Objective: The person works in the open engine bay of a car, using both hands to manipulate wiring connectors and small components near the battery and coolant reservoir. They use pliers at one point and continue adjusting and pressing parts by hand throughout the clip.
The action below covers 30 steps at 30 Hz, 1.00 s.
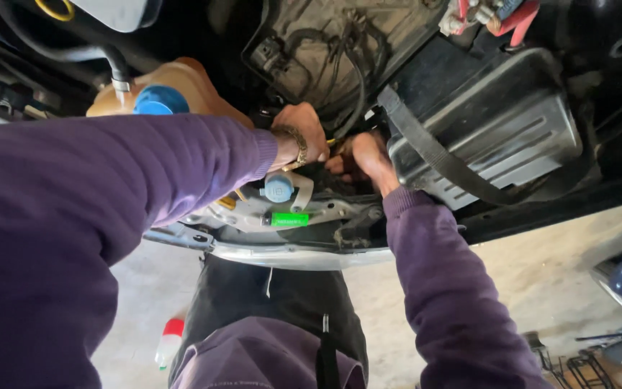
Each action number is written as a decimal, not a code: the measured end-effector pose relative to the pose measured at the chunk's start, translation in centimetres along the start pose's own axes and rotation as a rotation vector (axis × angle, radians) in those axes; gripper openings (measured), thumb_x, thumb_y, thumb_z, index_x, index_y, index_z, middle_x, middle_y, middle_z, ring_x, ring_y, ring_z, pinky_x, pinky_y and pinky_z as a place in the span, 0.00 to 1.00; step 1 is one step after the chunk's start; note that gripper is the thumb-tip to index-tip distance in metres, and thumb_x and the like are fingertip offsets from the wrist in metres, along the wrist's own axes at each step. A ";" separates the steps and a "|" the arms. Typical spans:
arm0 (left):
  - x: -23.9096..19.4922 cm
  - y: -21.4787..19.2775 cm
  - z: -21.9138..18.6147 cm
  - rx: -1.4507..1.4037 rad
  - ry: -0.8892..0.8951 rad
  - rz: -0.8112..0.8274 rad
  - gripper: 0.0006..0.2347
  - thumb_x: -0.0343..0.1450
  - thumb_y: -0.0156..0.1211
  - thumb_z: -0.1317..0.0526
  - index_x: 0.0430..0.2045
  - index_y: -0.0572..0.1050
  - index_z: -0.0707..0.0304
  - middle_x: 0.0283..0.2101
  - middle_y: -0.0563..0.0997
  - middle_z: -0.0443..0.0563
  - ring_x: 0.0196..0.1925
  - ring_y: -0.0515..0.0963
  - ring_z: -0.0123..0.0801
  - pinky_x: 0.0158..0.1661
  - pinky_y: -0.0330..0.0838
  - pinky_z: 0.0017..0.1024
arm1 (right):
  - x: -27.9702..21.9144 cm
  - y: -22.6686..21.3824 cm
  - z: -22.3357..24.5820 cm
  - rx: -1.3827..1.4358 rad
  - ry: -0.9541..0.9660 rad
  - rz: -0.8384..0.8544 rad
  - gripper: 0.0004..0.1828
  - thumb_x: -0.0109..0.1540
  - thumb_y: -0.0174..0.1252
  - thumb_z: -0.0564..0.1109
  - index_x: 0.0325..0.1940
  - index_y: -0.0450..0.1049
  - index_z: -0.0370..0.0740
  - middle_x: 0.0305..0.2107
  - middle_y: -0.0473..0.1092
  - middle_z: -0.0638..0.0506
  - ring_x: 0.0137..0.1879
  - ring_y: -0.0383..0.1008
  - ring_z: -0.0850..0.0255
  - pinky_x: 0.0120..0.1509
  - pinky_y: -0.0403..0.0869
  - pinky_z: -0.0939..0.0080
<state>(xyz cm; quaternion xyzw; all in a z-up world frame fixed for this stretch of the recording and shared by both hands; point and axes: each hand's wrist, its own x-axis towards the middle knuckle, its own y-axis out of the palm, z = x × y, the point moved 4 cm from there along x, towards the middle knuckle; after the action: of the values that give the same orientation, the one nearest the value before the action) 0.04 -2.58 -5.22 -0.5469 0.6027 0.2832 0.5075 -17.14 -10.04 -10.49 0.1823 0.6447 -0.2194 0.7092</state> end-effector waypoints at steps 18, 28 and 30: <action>-1.6 -1.2 -0.9 0.125 -0.089 -0.025 0.15 0.56 0.79 0.59 0.32 0.84 0.64 0.38 0.85 0.61 0.44 0.88 0.48 0.43 0.82 0.42 | 3.0 -0.6 -2.9 -0.254 -0.189 0.068 0.10 0.58 0.56 0.43 0.29 0.81 0.39 0.21 0.76 0.51 0.22 0.71 0.63 0.25 0.71 0.62; 5.0 4.2 2.0 0.086 0.075 -0.026 0.08 0.66 0.69 0.62 0.32 0.85 0.67 0.40 0.85 0.64 0.41 0.85 0.50 0.38 0.80 0.45 | 3.8 -2.3 -3.4 -0.363 -0.428 0.114 0.13 0.57 0.49 0.41 0.28 0.81 0.40 0.23 0.77 0.50 0.28 0.74 0.63 0.32 0.71 0.61; 3.5 2.5 1.7 0.054 0.048 -0.010 0.09 0.63 0.71 0.61 0.31 0.85 0.66 0.38 0.85 0.63 0.41 0.85 0.50 0.39 0.79 0.44 | 2.5 -1.7 -2.0 -0.264 -0.446 0.174 0.13 0.57 0.49 0.40 0.27 0.80 0.38 0.24 0.77 0.50 0.28 0.73 0.63 0.32 0.69 0.62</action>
<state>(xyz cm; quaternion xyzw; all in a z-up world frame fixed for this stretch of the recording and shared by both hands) -1.37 -1.74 -9.48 -0.5428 0.6193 0.2508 0.5089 -19.51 -10.55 -13.18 0.0902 0.4777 -0.1067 0.8673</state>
